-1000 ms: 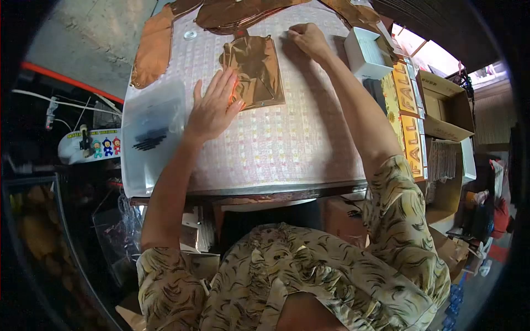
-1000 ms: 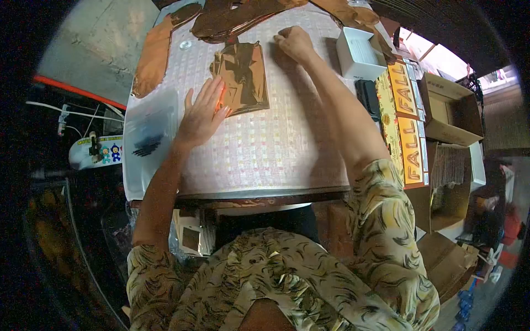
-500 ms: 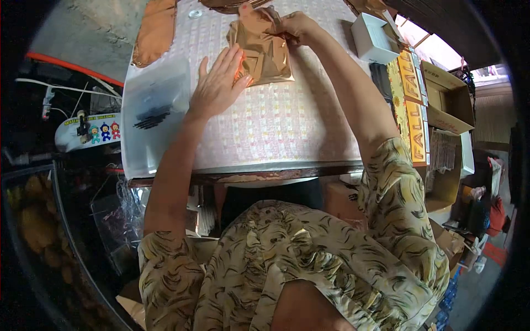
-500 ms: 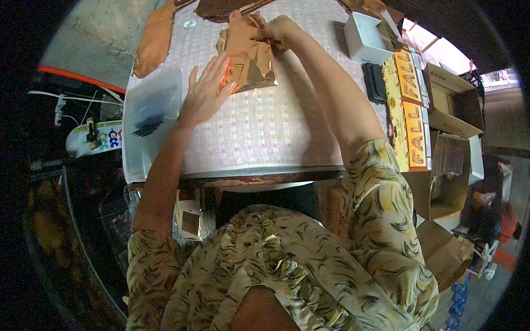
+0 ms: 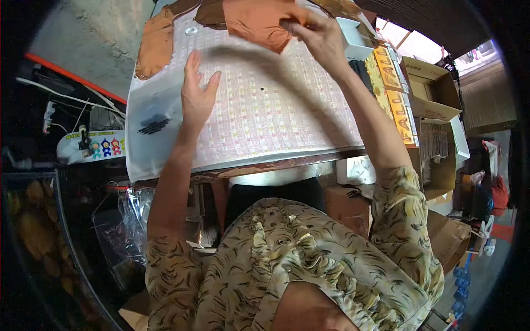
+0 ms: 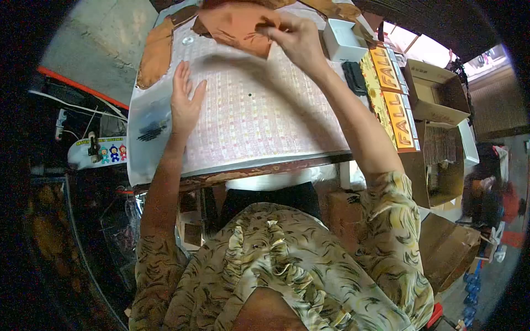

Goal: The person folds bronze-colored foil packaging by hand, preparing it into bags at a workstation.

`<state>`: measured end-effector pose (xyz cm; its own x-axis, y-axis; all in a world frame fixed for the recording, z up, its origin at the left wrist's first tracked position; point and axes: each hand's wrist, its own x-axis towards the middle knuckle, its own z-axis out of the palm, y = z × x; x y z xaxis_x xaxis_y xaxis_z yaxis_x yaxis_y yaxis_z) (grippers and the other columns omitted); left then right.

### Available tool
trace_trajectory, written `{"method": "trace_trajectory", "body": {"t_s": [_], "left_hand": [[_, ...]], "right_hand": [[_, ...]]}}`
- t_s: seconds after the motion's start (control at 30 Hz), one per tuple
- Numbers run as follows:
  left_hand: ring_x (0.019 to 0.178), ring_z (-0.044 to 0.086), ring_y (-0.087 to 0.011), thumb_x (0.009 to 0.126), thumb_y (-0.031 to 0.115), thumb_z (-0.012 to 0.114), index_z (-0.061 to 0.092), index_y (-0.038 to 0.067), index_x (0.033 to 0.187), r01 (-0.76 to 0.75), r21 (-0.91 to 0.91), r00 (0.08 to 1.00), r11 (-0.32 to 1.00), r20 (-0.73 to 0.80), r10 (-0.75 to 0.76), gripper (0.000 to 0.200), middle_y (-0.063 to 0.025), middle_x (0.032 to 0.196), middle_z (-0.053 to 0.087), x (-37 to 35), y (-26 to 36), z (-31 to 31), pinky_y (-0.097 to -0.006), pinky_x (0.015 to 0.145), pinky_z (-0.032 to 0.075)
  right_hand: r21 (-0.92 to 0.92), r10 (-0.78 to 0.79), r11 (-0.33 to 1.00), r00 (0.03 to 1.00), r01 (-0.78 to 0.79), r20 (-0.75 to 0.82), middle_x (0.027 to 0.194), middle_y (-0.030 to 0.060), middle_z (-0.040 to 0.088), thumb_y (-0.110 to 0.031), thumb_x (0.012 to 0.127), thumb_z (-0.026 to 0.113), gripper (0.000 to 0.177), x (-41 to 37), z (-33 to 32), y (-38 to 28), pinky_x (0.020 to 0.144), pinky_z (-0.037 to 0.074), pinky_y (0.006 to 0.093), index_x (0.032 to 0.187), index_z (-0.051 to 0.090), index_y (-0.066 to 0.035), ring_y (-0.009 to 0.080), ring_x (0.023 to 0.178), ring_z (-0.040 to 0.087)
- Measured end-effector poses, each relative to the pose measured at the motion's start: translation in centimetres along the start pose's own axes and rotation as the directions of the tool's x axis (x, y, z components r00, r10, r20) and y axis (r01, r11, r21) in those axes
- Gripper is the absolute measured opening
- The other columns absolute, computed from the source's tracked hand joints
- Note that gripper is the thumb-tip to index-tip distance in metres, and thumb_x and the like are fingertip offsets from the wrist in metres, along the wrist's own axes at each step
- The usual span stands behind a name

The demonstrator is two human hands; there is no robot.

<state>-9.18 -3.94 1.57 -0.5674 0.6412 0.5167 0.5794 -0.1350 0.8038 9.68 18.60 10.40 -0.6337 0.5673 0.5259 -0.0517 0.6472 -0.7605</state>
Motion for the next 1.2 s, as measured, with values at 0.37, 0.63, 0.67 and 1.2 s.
{"method": "trace_trajectory", "body": {"t_s": [0.37, 0.63, 0.67, 1.2], "left_hand": [[0.132, 0.056, -0.0385, 0.098, 0.009, 0.061, 0.057, 0.0, 0.137, -0.235, 0.235, 0.923, 0.943, 0.357, 0.141, 0.041, -0.021, 0.141, 0.058, -1.4, 1.4, 0.0, -0.038, 0.11, 0.045], [0.149, 0.034, -0.038, 0.103, 0.023, 0.054, 0.05, 0.007, 0.147, -0.424, 0.356, 0.789, 0.833, 0.597, 0.146, 0.047, -0.0185, 0.157, 0.042, -0.2, 0.9, 6.0, -0.0505, 0.123, 0.022], [0.15, 0.031, -0.0378, 0.104, 0.024, 0.053, 0.049, 0.008, 0.149, -0.418, 0.39, 0.785, 0.82, 0.61, 0.11, 0.048, -0.0183, 0.159, 0.04, -0.3, 0.8, 6.3, -0.0524, 0.123, 0.018], [0.11, 0.067, -0.0272, 0.092, 0.007, 0.071, 0.069, 0.004, 0.125, -0.094, 0.339, 0.965, 0.936, 0.262, 0.002, 0.033, -0.0143, 0.117, 0.068, 0.6, -3.6, 3.3, -0.0344, 0.098, 0.052]], "right_hand": [[-0.411, -0.308, 0.731, 0.802, 0.544, 0.513, 0.118, 0.0094, 0.068, -0.006, 0.069, 0.077, 0.043, -13.7, -2.3, 3.4, 0.086, 0.056, 0.0407, 0.111, 0.07, -0.004, 0.0311, 0.105, 0.067], [-0.589, -0.086, 0.735, 0.908, 0.335, 0.41, 0.133, 0.0136, 0.062, -0.008, 0.078, 0.073, 0.047, -15.3, -1.9, 1.8, 0.095, 0.053, 0.0415, 0.125, 0.066, -0.003, 0.0336, 0.114, 0.064], [-0.579, -0.047, 0.779, 0.944, 0.238, 0.326, 0.125, 0.0155, 0.066, -0.006, 0.082, 0.071, 0.042, -15.1, -2.3, 1.4, 0.092, 0.052, 0.0429, 0.123, 0.067, -0.001, 0.0357, 0.11, 0.064], [-0.578, 0.385, 0.759, 0.923, -0.299, 0.028, 0.111, 0.0145, 0.064, -0.049, 0.092, 0.071, 0.046, -8.7, 2.9, 6.3, 0.097, 0.04, 0.0487, 0.103, 0.078, -0.005, 0.0323, 0.111, 0.057]]}}
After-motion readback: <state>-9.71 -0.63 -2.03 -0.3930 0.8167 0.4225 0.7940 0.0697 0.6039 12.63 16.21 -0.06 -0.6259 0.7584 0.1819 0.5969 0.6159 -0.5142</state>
